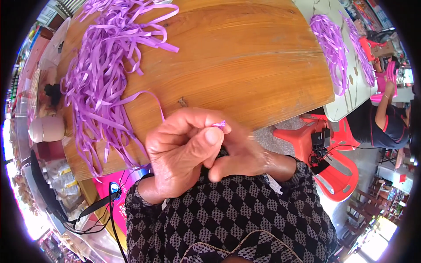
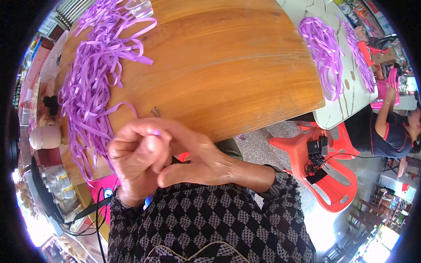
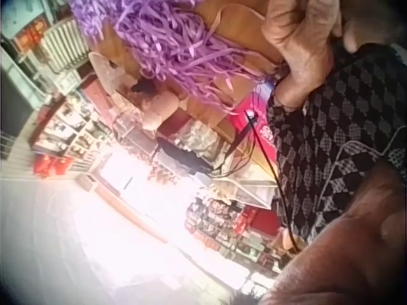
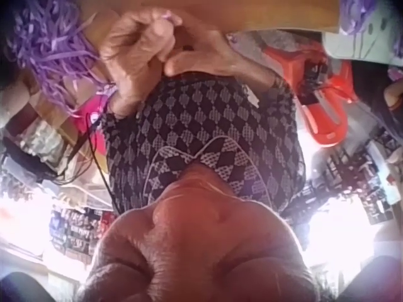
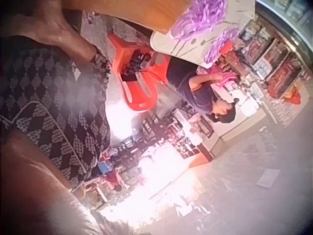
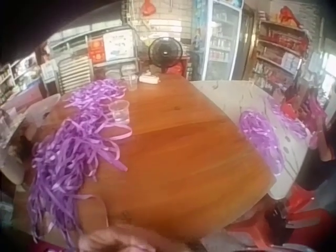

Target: The person ties knots in purple ribbons by hand, pulls each ribbon taut, and gathers them into a pile on a wooden table, briefly standing up to retrieve a fallen ribbon.

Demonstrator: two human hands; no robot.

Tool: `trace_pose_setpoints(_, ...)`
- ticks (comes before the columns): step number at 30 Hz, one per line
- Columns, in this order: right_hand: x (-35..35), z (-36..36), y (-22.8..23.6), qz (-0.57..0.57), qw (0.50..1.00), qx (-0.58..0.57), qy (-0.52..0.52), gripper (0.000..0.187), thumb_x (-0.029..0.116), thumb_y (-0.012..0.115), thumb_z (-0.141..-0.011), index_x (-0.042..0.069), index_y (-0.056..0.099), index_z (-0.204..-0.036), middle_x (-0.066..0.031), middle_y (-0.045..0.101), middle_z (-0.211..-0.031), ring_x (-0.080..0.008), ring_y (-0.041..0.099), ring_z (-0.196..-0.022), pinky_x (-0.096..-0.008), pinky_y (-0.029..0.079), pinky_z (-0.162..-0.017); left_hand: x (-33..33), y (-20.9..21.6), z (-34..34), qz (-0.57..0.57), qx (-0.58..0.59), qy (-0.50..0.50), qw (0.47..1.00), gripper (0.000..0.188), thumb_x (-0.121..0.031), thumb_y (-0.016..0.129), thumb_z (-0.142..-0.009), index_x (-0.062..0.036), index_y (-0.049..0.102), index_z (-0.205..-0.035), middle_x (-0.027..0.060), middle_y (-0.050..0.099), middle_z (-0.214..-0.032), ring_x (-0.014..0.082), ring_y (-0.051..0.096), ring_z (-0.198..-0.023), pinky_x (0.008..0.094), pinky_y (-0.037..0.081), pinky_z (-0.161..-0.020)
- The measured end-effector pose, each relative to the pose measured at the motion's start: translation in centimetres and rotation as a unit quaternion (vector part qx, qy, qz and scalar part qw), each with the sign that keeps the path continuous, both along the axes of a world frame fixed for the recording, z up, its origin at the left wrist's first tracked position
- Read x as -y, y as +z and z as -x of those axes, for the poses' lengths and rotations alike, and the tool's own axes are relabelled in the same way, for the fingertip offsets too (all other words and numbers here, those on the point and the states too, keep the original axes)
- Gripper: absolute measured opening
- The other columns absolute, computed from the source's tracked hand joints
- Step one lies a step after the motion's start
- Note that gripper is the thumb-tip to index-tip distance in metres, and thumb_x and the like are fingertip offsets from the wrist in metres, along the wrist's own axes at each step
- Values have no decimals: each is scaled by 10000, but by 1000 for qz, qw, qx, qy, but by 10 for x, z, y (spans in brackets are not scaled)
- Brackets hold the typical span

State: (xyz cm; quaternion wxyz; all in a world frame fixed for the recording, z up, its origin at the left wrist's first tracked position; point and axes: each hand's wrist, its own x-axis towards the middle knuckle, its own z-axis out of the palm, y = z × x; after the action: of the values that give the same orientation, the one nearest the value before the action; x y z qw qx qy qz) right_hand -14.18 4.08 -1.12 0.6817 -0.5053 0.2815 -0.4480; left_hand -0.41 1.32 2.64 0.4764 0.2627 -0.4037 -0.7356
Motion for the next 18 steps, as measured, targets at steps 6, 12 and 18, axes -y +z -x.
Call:
trace_pose_setpoints(6,23,26,25,-40,995,-76,-44,245,70,698,-717,-16,623,-934,-55,618,-755,-105,576,-673,-233,467,-610,50,35,-62,65,-172,37,982,167,-122,398,-927,18,472,-980,-1,360,-572,63,305,-421,213,260,-383)
trace_pose_setpoints(12,32,110,4,-45,964,-183,-185,162,47,688,-710,-11,644,-855,-36,617,-747,-90,554,-644,-221,459,-601,71,9,-146,-13,-252,39,967,162,-97,380,-927,23,458,-1001,7,358,-680,79,287,-531,225,243,-485)
trace_pose_setpoints(18,31,118,4,-3,952,-245,-185,151,49,680,-729,-10,641,-862,-17,613,-749,-83,564,-678,-200,451,-630,83,-26,-161,-46,-217,120,968,156,-83,423,-905,18,469,-1015,34,422,-738,104,312,-568,229,264,-503)
